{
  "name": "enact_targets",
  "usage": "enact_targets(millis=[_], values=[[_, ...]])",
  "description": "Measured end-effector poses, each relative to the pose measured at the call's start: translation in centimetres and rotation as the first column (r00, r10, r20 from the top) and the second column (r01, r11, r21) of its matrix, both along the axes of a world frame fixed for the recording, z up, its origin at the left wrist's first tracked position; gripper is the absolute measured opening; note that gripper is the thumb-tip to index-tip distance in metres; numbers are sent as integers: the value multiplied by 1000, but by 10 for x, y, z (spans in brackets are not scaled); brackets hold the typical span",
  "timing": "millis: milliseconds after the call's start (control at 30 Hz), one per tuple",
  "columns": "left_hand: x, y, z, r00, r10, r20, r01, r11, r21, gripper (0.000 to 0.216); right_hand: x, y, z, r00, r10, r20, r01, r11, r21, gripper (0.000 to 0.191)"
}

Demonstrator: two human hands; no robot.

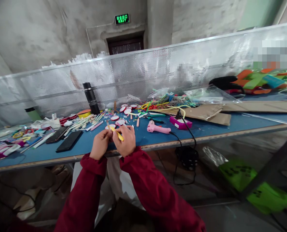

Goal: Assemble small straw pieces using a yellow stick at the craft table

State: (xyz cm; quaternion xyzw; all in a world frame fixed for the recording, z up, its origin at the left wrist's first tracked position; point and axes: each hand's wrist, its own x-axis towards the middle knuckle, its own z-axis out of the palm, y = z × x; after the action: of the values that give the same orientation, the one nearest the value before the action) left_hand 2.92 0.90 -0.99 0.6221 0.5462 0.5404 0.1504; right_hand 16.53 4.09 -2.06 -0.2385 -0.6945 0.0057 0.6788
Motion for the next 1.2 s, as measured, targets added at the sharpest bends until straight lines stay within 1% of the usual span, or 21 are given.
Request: enact_targets(millis=[167, 333, 500, 700, 833, 1067, 1200], values=[[0, 0, 0, 1000, 16, -15, -16, 1000, -6, 26, 0, 0, 0, 1000, 23, 11, -23, 999, 30, 11], [-2, 2, -3, 1000, -12, 19, 13, 1000, -17, 25, 0, 0, 0, 1000, -8, -15, 9, 1000, 22, 11], [-2, 4, -6, 1000, -20, 22, 19, 1000, 2, 26, 1, 0, 1, 1000, 24, 14, -24, 999, 41, 10], [-1, 4, -5, 1000, 1, 2, -1, 1000, -14, 24, 1, 2, 0, 1000, 2, -8, -2, 1000, 26, 10], [-2, 5, -5, 1000, 9, -17, -9, 1000, -26, 25, 1, 1, 1, 1000, 13, -2, -13, 999, 49, 11], [-1, 4, -5, 1000, -10, 14, 10, 1000, -18, 23, 1, 2, 0, 1000, -9, -2, 9, 999, 51, 10], [-1, 4, -5, 1000, -4, 7, 4, 1000, -15, 24, 1, 2, 0, 1000, 7, -7, -7, 999, 44, 10]])
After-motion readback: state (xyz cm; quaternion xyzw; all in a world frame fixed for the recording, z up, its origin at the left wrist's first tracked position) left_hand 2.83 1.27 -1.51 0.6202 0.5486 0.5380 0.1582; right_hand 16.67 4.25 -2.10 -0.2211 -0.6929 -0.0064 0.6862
